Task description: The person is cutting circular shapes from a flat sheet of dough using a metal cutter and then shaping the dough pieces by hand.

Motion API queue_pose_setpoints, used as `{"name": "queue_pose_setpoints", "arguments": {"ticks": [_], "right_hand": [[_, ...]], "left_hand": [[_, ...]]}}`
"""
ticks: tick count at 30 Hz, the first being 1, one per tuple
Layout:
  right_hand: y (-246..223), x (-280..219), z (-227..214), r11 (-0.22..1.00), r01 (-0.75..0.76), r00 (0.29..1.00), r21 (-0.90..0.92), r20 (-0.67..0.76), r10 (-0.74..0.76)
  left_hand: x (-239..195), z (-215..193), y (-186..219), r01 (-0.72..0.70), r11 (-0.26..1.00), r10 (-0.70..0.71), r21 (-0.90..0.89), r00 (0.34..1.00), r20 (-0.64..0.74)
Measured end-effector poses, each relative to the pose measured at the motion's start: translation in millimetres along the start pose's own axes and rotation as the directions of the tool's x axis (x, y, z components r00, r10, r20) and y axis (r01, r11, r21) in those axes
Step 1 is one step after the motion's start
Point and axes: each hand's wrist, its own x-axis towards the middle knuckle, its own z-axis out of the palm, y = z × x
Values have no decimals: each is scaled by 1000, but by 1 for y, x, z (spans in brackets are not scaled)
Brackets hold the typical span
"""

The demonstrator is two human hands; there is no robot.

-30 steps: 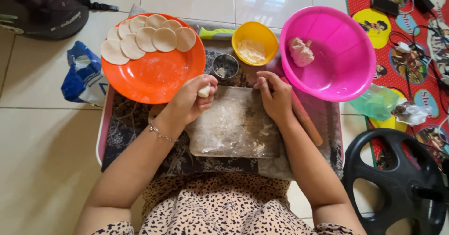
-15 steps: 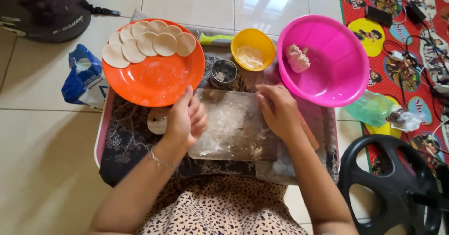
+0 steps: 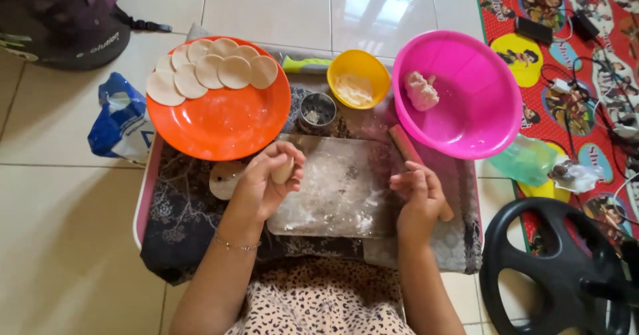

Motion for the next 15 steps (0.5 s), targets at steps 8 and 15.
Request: {"name": "queue_pose_setpoints", "arguments": {"ticks": [8,15], "right_hand": [[3,-7,7,991,134,990,-26,54,-132],[7,-3,4,991,130,990,-31,64,-128]], "left_hand": [[-24,19,12,-41,989,16,-143,984,-177],[-18,8,2,141,969,-129,-204,989,71]]}}
